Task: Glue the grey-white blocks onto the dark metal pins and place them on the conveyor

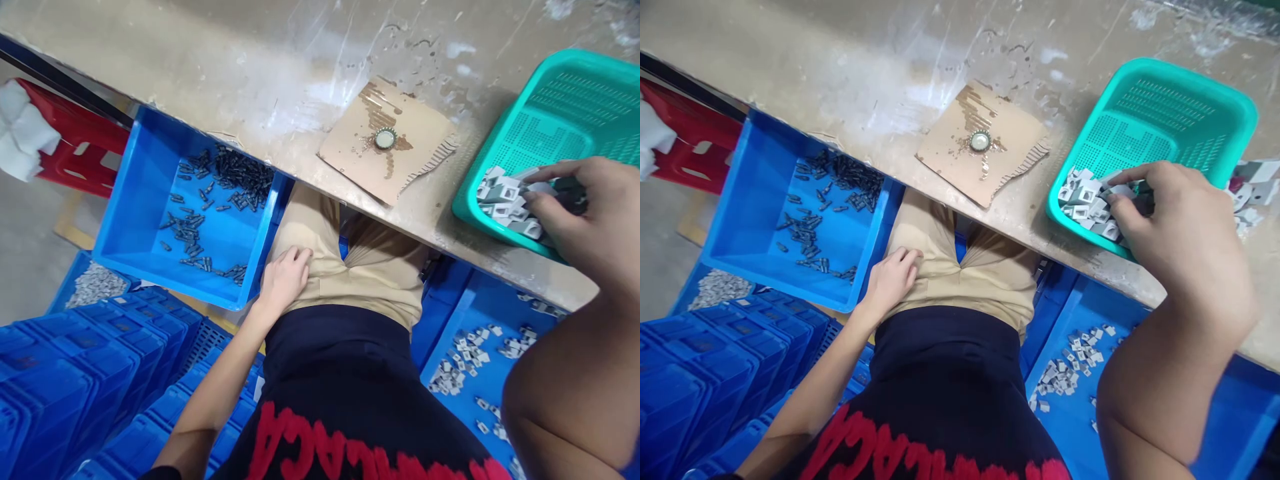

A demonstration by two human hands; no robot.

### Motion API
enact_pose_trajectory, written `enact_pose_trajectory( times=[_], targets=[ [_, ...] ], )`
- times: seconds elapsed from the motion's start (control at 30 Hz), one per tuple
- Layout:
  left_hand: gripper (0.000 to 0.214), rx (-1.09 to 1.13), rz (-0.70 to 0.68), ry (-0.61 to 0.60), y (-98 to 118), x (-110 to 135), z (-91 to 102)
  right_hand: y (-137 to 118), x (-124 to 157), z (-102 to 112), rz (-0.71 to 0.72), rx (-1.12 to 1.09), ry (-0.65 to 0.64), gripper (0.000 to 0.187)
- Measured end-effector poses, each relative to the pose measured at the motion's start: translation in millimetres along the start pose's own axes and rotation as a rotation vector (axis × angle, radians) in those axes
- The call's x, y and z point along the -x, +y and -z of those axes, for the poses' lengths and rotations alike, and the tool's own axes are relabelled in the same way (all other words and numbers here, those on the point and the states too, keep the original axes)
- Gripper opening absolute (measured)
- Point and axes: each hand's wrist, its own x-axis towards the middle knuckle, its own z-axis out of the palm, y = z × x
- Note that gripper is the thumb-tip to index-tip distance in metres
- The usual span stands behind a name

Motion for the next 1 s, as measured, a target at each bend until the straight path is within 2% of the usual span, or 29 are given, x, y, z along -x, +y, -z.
enact_pose_trajectory(
  times=[0.1,0.27,0.4,0.5,0.6,0.7,0.77,0.87,1.0],
  targets=[
    [0.029,0.001,0.002,-0.022,1,1,0.4,1,0,-1,-0.013,-0.010,0.004,0.029],
    [0.044,0.008,0.032,-0.044,1,-3,-0.1,-2,1,-1,-0.025,-0.044,0.000,0.028],
    [0.035,0.043,0.029,-0.096,8,-4,9.0,-5,1,0,-0.045,-0.047,0.002,0.029],
    [0.027,0.098,-0.054,-0.180,36,-2,16.1,-4,1,0,-0.042,-0.055,0.008,0.029],
    [0.026,0.174,-0.160,-0.267,86,-6,12.6,-1,1,-2,-0.039,-0.058,0.015,0.028],
    [0.036,0.214,-0.133,-0.341,134,-21,-3.6,2,1,-6,-0.041,-0.046,0.030,0.030],
    [0.040,0.222,-0.062,-0.400,155,-34,-17.0,2,1,-6,-0.049,-0.050,0.035,0.032],
    [0.036,0.247,0.015,-0.494,168,-51,-32.9,-5,3,-3,-0.099,-0.073,0.027,0.032],
    [0.026,0.364,-0.046,-0.609,167,-60,-41.5,-13,5,1,-0.178,-0.092,0.014,0.034]
  ],
)
